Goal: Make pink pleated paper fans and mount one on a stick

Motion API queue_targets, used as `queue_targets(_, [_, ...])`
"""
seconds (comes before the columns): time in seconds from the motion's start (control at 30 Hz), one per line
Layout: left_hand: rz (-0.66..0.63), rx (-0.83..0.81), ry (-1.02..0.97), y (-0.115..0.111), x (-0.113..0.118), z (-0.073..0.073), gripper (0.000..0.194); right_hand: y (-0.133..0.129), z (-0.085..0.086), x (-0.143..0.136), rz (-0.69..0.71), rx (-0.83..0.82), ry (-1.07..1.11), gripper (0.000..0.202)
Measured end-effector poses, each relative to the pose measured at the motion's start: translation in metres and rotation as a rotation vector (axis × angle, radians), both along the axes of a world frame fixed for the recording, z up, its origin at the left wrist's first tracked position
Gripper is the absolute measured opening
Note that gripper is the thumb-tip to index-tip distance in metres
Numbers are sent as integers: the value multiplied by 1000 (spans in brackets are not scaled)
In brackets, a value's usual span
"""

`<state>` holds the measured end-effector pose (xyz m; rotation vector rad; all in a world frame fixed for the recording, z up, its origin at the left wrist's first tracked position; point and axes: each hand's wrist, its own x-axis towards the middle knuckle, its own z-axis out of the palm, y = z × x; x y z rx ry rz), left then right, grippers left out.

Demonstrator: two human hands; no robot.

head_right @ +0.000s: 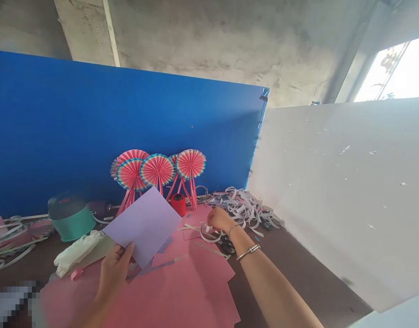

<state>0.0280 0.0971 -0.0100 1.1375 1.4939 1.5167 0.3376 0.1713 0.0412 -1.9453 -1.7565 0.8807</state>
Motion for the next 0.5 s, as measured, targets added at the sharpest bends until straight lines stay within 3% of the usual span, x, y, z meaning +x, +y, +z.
queue_targets(0.13, [15,-21,7,0,-1,-3,40,7,8,15,-74,60,285,4])
queue_targets(0.3, [3,3,19,1,-2,-5,38,14,8,31,-216,201,576,11])
queue_targets(0.5, [10,-7,15,1,0,-2,39,10,4,36,-209,112,678,13])
